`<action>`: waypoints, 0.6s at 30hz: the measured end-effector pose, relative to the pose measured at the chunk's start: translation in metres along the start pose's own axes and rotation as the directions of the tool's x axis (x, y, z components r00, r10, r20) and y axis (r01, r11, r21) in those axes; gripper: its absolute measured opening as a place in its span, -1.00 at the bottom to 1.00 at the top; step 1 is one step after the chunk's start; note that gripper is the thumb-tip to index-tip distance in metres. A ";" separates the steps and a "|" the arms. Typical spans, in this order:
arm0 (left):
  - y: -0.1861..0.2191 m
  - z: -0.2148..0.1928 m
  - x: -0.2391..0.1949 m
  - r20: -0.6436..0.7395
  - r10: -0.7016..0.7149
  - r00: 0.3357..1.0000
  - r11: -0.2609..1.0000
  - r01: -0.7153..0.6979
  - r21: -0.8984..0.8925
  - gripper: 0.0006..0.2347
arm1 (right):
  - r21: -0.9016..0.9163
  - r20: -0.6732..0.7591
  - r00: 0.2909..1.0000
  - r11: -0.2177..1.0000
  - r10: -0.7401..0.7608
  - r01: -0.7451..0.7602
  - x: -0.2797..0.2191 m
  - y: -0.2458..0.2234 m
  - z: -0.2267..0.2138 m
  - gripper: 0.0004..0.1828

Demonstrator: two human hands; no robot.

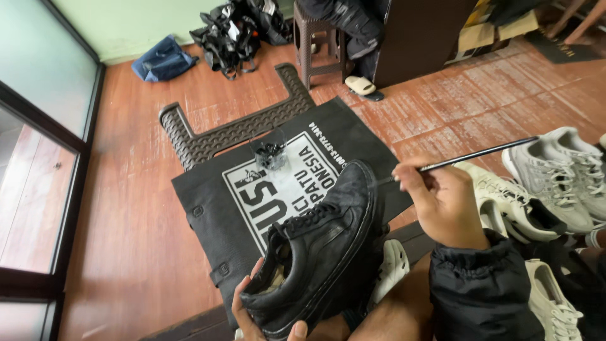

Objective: The person applies a black liquid to a black shoe with a fine-tipped brush, carefully covering the midsole and leather upper.

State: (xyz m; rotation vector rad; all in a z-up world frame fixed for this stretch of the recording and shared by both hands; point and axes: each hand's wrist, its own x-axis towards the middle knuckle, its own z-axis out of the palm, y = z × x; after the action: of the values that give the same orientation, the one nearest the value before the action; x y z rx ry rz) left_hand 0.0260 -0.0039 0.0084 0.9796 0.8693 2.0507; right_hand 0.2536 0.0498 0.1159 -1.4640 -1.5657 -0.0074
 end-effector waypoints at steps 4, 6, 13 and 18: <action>0.003 0.004 -0.001 -0.041 -0.136 0.990 0.990 0.137 0.030 -0.22 | 0.220 0.248 0.945 0.937 0.214 -0.270 0.001 -0.003 -0.005 -0.68; -0.007 0.004 -0.001 -0.050 -0.051 0.997 0.998 0.053 0.043 -0.19 | 0.132 0.297 0.922 0.946 0.248 -0.297 0.003 0.000 0.001 -0.68; -0.009 0.029 0.001 -0.206 0.114 0.972 0.990 -0.094 0.103 -0.20 | 0.095 0.141 0.990 0.995 0.008 -0.022 0.006 0.000 0.002 -0.64; -0.018 0.030 0.000 -0.271 0.143 0.952 0.984 -0.106 0.145 -0.23 | 0.358 0.426 0.897 0.889 0.117 -0.286 -0.004 -0.006 -0.007 -0.63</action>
State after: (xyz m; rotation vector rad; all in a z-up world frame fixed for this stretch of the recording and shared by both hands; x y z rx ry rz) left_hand 0.0562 0.0142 0.0087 0.8401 1.1244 2.3040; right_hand 0.2522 0.0412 0.1210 -1.3280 -1.5878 0.7491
